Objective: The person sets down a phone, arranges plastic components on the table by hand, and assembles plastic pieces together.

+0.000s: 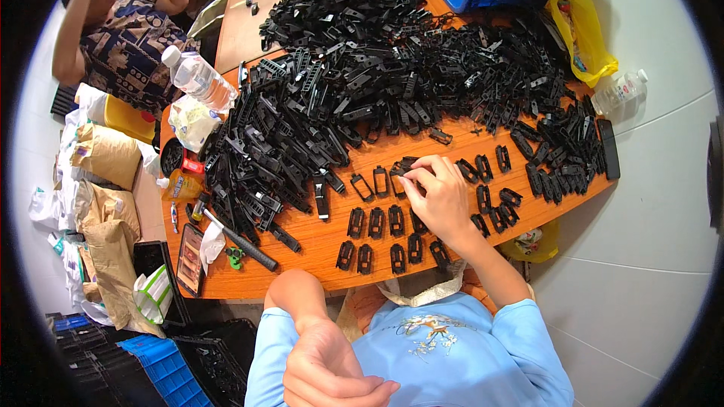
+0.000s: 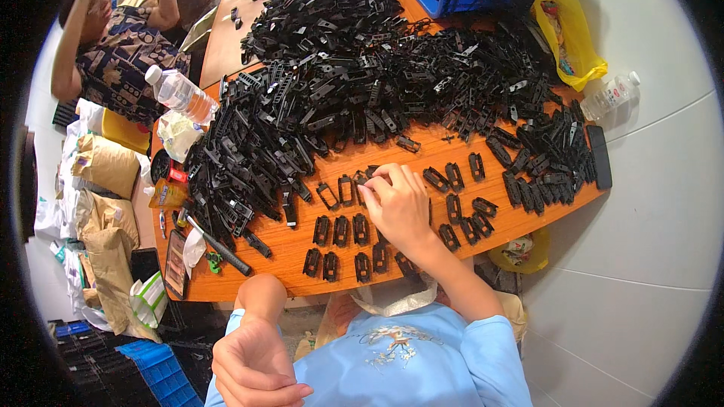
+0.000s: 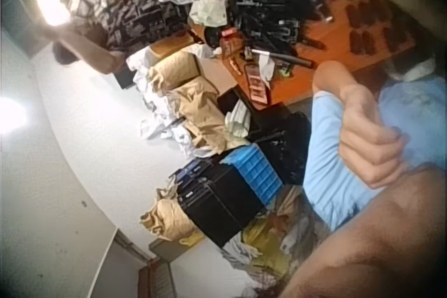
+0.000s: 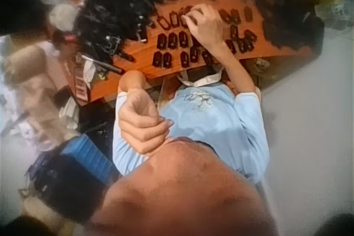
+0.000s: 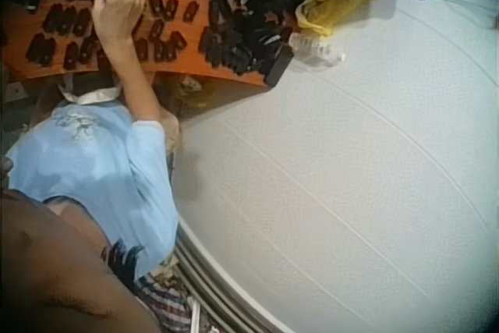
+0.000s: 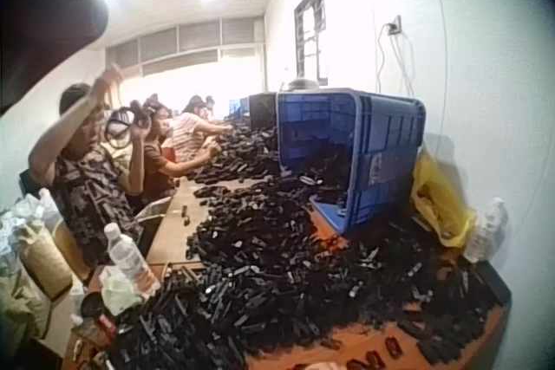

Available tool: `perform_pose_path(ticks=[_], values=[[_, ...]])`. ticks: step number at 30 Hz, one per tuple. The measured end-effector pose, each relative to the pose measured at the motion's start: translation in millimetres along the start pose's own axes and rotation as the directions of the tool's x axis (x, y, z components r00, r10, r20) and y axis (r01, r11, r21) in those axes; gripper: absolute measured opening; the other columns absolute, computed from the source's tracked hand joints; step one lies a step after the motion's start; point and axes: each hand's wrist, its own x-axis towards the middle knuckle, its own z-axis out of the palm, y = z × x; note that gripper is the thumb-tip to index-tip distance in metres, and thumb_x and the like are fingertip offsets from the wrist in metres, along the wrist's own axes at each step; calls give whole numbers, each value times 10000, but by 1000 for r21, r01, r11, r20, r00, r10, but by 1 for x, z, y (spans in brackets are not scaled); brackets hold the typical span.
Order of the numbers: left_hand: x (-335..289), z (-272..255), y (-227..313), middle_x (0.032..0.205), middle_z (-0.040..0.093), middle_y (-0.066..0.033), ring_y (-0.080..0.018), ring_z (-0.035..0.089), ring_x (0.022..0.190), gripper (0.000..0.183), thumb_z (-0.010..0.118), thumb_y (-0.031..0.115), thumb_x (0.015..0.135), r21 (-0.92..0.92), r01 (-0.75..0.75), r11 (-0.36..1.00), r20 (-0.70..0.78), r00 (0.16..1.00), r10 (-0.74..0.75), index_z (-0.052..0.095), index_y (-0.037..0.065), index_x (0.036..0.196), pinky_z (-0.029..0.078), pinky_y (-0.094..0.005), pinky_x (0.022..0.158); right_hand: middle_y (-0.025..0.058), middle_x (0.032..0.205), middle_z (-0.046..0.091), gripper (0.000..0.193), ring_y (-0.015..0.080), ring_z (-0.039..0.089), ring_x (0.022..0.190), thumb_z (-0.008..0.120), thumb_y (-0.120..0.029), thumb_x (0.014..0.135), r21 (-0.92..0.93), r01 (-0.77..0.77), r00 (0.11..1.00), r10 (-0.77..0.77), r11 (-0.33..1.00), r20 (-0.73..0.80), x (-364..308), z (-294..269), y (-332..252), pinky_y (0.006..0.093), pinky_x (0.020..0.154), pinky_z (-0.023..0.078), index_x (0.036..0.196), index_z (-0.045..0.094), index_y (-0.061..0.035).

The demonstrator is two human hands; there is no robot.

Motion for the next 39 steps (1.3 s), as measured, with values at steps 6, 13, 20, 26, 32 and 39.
perform_pose_path(ticks=[6, 13, 20, 26, 32, 39], values=[[1, -4, -2, 579, 515, 4, -90, 568, 519, 179, 538, -86, 697, -30, -36, 999, -2, 999, 36, 482, 60, 609, 431, -188, 510, 71, 760, 458, 133, 234, 503, 711, 680, -108, 721, -44, -41, 999, 40, 998, -25, -5, 15, -7, 354, 646, 401, 681, 572, -41], [0, -4, -4, 578, 514, 4, -93, 568, 521, 183, 555, -94, 681, -12, -31, 999, -13, 999, 31, 482, 58, 611, 431, -190, 513, 70, 750, 461, 134, 228, 506, 699, 679, -113, 726, -72, -31, 999, 30, 997, -22, -5, 17, -5, 351, 638, 389, 700, 568, -41], [0, -7, -2, 575, 514, 8, -87, 566, 527, 201, 566, -111, 677, -25, -38, 999, 8, 999, 38, 479, 58, 611, 428, -188, 514, 74, 766, 489, 83, 235, 518, 705, 651, -63, 732, 33, 4, 1000, -5, 999, 15, -1, 10, 1, 336, 656, 410, 782, 595, -29], [1, -8, -1, 554, 514, 8, -82, 557, 515, 202, 569, -107, 678, -45, -42, 998, -12, 999, 41, 480, 61, 609, 426, -181, 512, 47, 831, 556, 220, 214, 543, 784, 603, -14, 643, -10, 499, 839, -480, 867, 255, 26, -14, 32, 322, 678, 443, 859, 602, -51], [0, -9, -3, 523, 514, 5, -79, 544, 484, 214, 568, -109, 679, -42, -42, 998, -48, 998, 40, 474, 61, 590, 419, -173, 494, 14, 868, 554, 190, 171, 521, 846, 584, -69, 666, -63, 706, 643, -600, 706, 477, 50, -18, 39, 298, 747, 422, 855, 593, -75], [-4, -13, 6, 522, 511, 6, -73, 538, 474, 220, 565, -109, 686, -37, -37, 999, -50, 998, 35, 469, 59, 583, 410, -169, 475, -28, 778, 519, 64, 140, 500, 838, 582, -108, 661, -44, 786, 554, -672, 616, 492, 60, -7, 42, 271, 765, 410, 724, 578, -116]])
